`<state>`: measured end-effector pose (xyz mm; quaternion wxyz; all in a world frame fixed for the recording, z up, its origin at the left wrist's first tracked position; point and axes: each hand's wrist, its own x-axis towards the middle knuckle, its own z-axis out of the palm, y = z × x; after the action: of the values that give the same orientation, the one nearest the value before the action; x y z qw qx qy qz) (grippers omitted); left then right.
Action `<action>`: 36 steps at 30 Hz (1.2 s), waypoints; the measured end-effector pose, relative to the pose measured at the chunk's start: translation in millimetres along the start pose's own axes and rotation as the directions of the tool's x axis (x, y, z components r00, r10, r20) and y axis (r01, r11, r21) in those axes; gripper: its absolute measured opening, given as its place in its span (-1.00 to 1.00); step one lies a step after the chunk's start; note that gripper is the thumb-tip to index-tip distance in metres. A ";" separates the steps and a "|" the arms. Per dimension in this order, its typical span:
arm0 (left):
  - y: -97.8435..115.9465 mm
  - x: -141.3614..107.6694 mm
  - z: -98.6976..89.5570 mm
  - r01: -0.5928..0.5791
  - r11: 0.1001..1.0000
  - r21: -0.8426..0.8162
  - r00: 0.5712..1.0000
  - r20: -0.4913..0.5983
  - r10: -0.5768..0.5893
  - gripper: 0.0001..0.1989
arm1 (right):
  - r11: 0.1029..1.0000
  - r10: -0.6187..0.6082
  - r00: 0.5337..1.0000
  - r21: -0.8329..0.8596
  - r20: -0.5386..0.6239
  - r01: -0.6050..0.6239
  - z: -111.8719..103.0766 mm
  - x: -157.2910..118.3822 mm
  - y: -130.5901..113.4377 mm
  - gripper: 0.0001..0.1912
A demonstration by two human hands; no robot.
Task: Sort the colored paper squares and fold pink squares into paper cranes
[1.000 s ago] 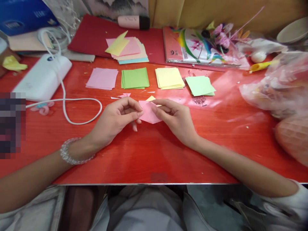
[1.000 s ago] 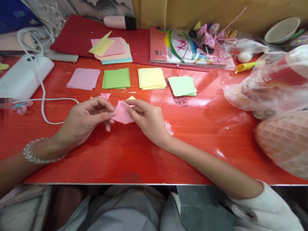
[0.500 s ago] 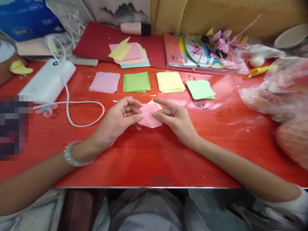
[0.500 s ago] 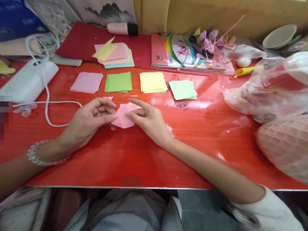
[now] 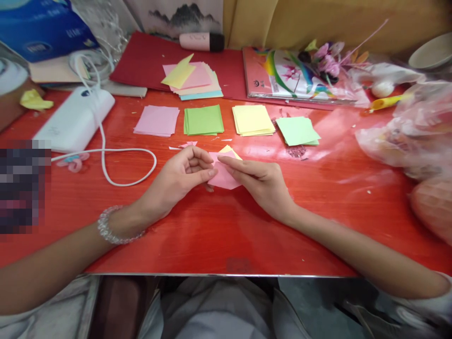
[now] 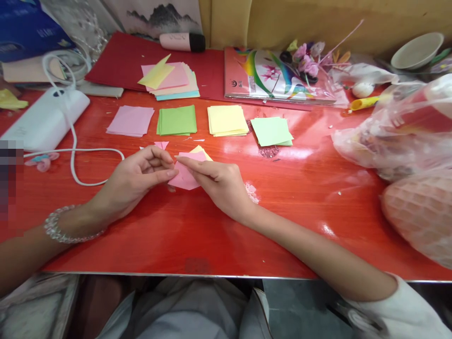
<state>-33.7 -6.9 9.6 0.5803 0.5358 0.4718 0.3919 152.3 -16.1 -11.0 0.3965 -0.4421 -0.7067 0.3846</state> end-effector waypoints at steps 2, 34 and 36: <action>0.3 0.1 -0.2 0.025 0.999 -0.037 1.000 0.008 -0.025 -0.81 | 1.000 0.002 1.000 0.010 0.005 -0.002 0.0 0.3 -0.3 -0.69; 2.3 1.3 -2.3 -0.070 0.984 0.162 0.997 0.049 0.063 -0.83 | 0.792 0.351 0.811 0.313 0.468 -0.524 -8.6 17.9 -5.4 -0.68; 2.7 0.7 -1.7 -0.060 0.984 0.170 0.997 0.048 0.053 -0.83 | 0.791 0.352 0.808 0.311 0.472 -0.526 -8.6 18.0 -5.8 -0.69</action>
<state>-35.0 -5.5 12.2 0.5309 0.6053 0.4756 0.3544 152.9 0.5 1.6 0.2318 -0.4134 -0.5437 0.6927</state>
